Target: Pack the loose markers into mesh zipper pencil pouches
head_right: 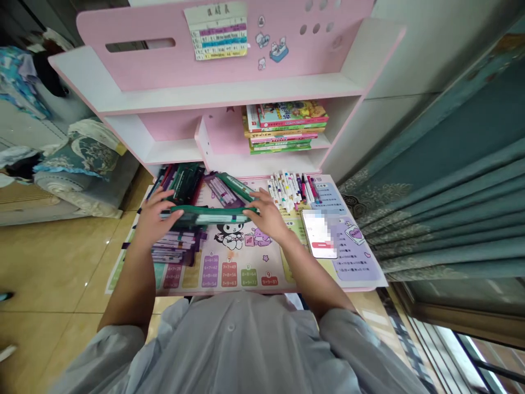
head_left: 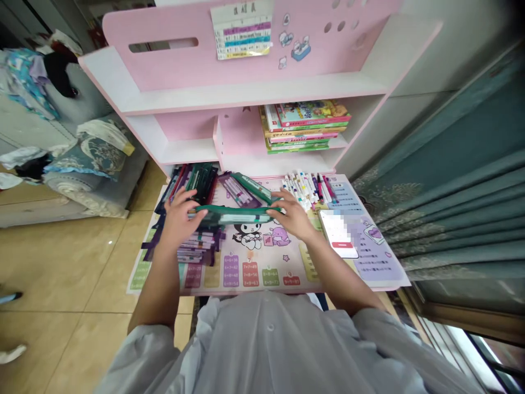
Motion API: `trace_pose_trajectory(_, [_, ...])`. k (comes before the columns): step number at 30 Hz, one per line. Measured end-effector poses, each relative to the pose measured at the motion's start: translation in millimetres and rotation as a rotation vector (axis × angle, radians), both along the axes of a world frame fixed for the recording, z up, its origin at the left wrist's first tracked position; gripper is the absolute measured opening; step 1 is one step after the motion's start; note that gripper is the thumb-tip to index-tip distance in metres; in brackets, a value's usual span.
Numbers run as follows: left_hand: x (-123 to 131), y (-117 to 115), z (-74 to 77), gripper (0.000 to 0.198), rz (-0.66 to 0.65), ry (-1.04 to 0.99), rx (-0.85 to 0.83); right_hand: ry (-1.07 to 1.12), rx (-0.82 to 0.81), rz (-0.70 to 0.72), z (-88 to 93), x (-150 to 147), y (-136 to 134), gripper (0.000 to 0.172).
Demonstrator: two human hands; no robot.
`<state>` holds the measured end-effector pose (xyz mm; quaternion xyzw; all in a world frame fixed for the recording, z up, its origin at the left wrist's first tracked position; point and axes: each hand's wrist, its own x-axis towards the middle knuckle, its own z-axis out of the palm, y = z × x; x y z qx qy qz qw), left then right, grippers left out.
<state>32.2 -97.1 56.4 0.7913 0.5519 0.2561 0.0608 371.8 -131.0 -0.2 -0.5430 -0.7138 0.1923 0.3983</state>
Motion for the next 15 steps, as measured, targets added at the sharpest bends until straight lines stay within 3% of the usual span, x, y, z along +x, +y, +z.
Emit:
trace_pose_trajectory(4, [-55,24,-3.1,0.022,0.175,-0.021,-0.007,0.003,-0.069,0.059,5.0,-64,36,0.017])
trace_pose_trajectory(8, [-96,47,-15.9,0.029,0.297,-0.024,-0.071,-0.19,-0.275,0.072,12.1,-119,64,0.022])
trace_pose_trajectory(12, [-113,67,-29.8,0.033,0.438,0.005,-0.191,-0.306,-0.385,0.085,13.9,-150,91,0.028])
trace_pose_trajectory(15, [-117,76,-39.8,0.035,0.444,0.007,-0.24,-0.376,-0.497,0.102,11.5,-161,117,0.033])
